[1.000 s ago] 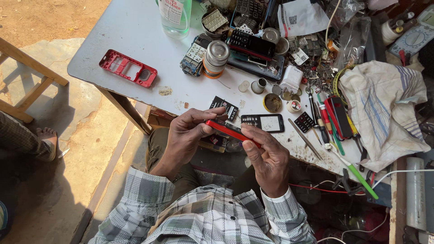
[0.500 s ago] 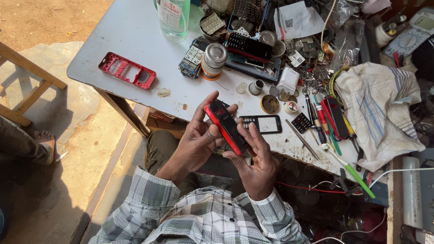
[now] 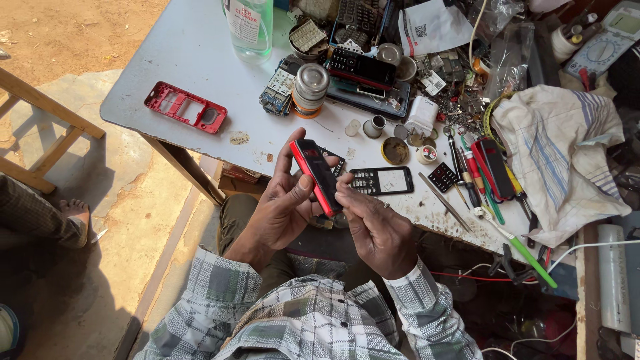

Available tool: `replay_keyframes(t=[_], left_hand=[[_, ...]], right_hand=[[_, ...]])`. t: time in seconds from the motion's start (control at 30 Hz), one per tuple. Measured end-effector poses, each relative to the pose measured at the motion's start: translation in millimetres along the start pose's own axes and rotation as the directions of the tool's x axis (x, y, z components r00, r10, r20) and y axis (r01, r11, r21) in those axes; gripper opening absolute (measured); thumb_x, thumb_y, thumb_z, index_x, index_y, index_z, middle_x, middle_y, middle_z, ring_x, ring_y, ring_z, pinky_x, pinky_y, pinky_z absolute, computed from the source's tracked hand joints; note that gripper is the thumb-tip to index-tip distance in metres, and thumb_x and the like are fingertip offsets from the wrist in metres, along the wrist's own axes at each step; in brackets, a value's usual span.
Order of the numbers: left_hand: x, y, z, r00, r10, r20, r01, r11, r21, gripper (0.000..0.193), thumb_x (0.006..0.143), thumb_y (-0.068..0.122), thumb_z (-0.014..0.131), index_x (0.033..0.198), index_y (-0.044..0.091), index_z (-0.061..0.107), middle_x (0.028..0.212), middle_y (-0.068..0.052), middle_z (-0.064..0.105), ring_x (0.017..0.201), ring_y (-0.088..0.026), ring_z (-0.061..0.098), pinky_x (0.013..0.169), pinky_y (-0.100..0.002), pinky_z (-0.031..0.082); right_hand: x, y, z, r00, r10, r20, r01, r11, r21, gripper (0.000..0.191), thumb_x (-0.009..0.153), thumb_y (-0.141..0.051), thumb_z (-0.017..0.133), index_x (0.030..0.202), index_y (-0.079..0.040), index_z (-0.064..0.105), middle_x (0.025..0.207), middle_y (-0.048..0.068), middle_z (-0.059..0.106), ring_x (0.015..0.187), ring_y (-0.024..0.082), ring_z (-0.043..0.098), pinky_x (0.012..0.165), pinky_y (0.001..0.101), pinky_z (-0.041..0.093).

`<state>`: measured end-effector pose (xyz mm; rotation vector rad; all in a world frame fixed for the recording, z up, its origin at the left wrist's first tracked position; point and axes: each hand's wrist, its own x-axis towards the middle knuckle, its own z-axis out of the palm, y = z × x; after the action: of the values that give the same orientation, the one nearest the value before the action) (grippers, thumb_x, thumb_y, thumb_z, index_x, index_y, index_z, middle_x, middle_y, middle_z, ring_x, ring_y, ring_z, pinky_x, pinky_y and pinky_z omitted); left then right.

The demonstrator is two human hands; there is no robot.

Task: The person sits at a cluttered repair bench and services a feature phone. They wipe the phone with a cloth, remove the back cover and battery, work on the phone body and keypad, reattach the cover, insert the battery, and press buttons to test the powered-on phone.

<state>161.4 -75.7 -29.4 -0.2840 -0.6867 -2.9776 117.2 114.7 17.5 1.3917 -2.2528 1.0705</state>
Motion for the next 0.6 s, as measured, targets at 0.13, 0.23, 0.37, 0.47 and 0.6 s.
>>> replay_keyframes(t=[0.13, 0.23, 0.37, 0.47, 0.6], left_hand=[[-4, 0, 6, 0.998, 0.012, -0.068, -0.01, 1.0, 0.029, 0.094, 0.099, 0.014, 0.067, 0.166, 0.033, 0.004, 0.148, -0.019, 0.047, 0.134, -0.039, 0.056, 0.102, -0.049, 0.058], [-11, 1, 9, 0.997, 0.04, -0.064, -0.028, 0.984, 0.177, 0.11, 0.089, 0.005, 0.077, 0.165, 0.034, 0.002, 0.149, -0.018, 0.042, 0.134, -0.038, 0.057, 0.098, -0.044, 0.059], [-19, 6, 9, 0.996, 0.068, -0.065, -0.055, 0.98, 0.192, 0.117, 0.084, 0.001, 0.081, 0.166, 0.031, 0.002, 0.151, -0.018, 0.041, 0.125, -0.033, 0.062, 0.097, -0.042, 0.062], [-23, 8, 8, 0.994, 0.096, -0.043, -0.085, 0.974, 0.212, 0.118, 0.086, -0.001, 0.081, 0.168, 0.029, 0.002, 0.153, -0.02, 0.042, 0.117, -0.029, 0.065, 0.092, -0.04, 0.062], [-28, 10, 9, 0.991, 0.114, -0.072, -0.098, 0.975, 0.2, 0.118, 0.083, 0.002, 0.082, 0.166, 0.029, 0.004, 0.151, -0.02, 0.042, 0.116, -0.026, 0.067, 0.091, -0.042, 0.063]], right_hand=[[1, 11, -2, 0.991, -0.131, -0.002, 0.131, 0.989, -0.063, 0.031, 0.099, -0.001, 0.068, 0.13, -0.001, 0.063, 0.127, 0.014, 0.072, 0.115, 0.03, 0.074, 0.094, 0.0374, 0.064], [3, 14, -5, 0.98, -0.197, 0.021, 0.198, 0.975, -0.105, 0.036, 0.098, -0.002, 0.071, 0.132, 0.002, 0.06, 0.124, 0.014, 0.072, 0.111, 0.028, 0.075, 0.089, 0.036, 0.064], [8, 7, -7, 0.966, -0.241, 0.096, 0.253, 0.959, -0.127, 0.046, 0.097, -0.003, 0.07, 0.14, 0.0, 0.054, 0.13, 0.015, 0.07, 0.116, 0.03, 0.073, 0.091, 0.0374, 0.065], [13, 0, -10, 0.949, -0.283, 0.139, 0.306, 0.935, -0.18, 0.056, 0.096, -0.004, 0.067, 0.147, 0.0, 0.046, 0.138, 0.019, 0.064, 0.122, 0.034, 0.07, 0.093, 0.04, 0.064], [18, -9, -8, 0.945, -0.242, 0.222, 0.284, 0.942, -0.179, 0.065, 0.091, 0.002, 0.067, 0.151, 0.003, 0.042, 0.142, 0.025, 0.06, 0.12, 0.034, 0.069, 0.081, 0.0365, 0.063]])
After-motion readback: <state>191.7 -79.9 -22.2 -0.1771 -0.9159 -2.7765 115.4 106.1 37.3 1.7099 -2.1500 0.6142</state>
